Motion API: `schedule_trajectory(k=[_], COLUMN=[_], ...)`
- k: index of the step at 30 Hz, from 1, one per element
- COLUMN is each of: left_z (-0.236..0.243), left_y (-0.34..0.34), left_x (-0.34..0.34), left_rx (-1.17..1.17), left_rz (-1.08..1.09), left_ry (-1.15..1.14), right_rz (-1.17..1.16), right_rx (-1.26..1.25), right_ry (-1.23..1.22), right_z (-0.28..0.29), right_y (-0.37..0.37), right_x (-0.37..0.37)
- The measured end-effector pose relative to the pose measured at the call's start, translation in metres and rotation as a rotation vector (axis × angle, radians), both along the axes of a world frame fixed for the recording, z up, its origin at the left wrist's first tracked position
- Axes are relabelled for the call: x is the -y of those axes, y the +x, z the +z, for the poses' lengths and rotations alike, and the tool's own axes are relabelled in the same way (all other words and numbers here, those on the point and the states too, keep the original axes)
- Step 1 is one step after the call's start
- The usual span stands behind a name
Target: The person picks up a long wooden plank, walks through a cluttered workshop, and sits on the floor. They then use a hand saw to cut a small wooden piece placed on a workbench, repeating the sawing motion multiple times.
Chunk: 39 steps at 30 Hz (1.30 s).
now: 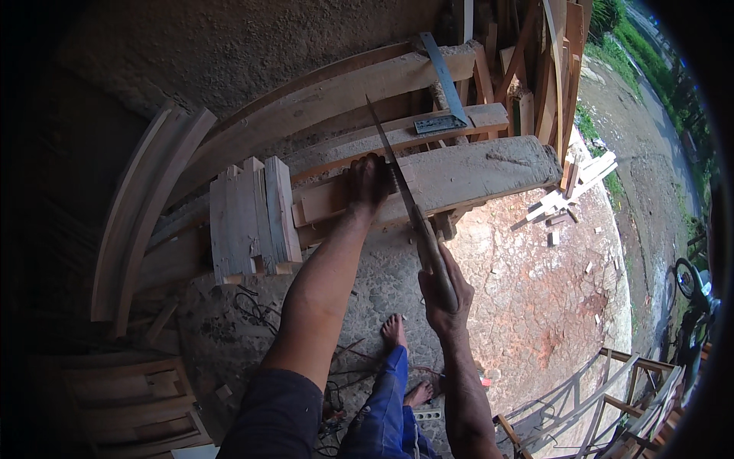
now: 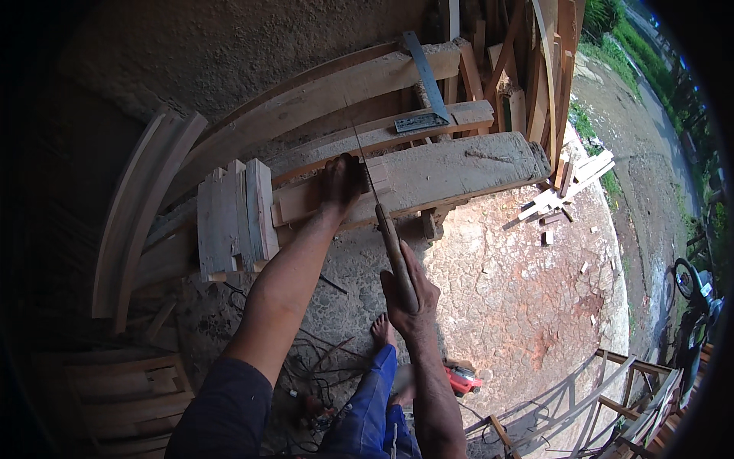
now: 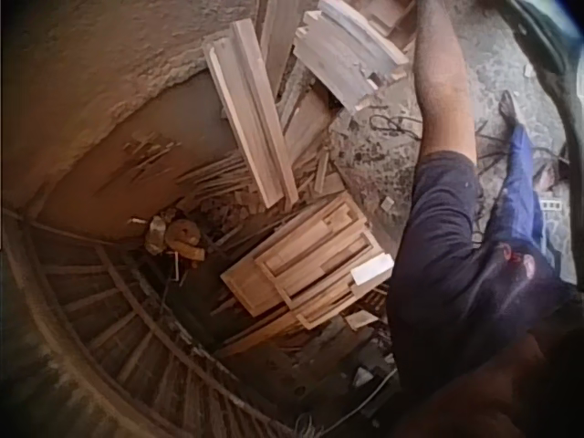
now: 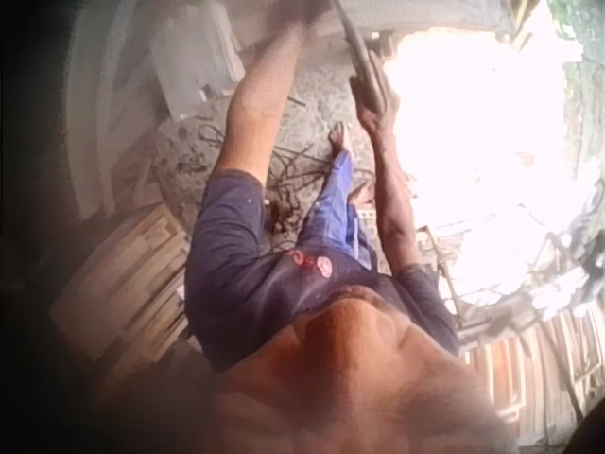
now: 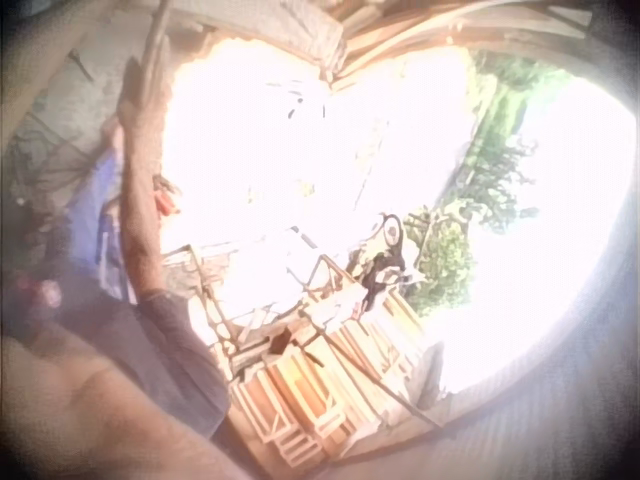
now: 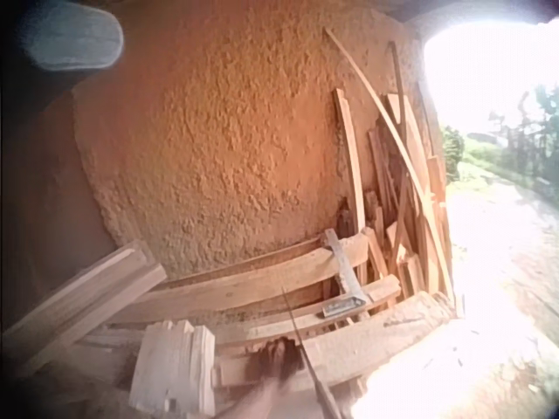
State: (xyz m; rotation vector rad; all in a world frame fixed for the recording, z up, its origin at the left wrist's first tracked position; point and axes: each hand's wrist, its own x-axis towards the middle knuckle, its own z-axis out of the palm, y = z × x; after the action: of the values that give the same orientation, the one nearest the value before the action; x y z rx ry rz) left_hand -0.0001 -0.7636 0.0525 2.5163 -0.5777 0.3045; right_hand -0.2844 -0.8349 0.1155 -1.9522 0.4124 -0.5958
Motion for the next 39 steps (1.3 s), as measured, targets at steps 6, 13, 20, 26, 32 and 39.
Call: schedule_trajectory(k=[6, 13, 20, 26, 32, 39], left_z=[-0.005, 0.001, -0.001, 0.007, -0.001, 0.002], left_y=[-0.004, -0.006, -0.008, -0.007, -0.006, -0.008], left_x=[0.005, 0.0, 0.001, 0.005, -0.004, 0.007], left_rx=[0.014, 0.065, 0.036, -0.086, -0.011, 0.04], left_rz=[0.066, 0.042, 0.07, 0.048, 0.096, 0.007], left_ry=[0.016, -0.034, -0.014, 0.012, 0.045, -0.005], right_rz=[-0.034, -0.016, -0.014, -0.047, -0.014, -0.017], right_rx=[-0.256, -0.095, -0.088, -0.129, -0.158, -0.018], right_ry=[-0.364, 0.1, -0.071, -0.072, -0.45, -0.012], right_z=[-0.008, -0.016, -0.032, -0.022, -0.02, -0.013], right_y=[-0.195, -0.015, -0.008, -0.013, -0.176, -0.015], right_x=[-0.015, 0.001, 0.002, -0.003, -0.009, 0.007])
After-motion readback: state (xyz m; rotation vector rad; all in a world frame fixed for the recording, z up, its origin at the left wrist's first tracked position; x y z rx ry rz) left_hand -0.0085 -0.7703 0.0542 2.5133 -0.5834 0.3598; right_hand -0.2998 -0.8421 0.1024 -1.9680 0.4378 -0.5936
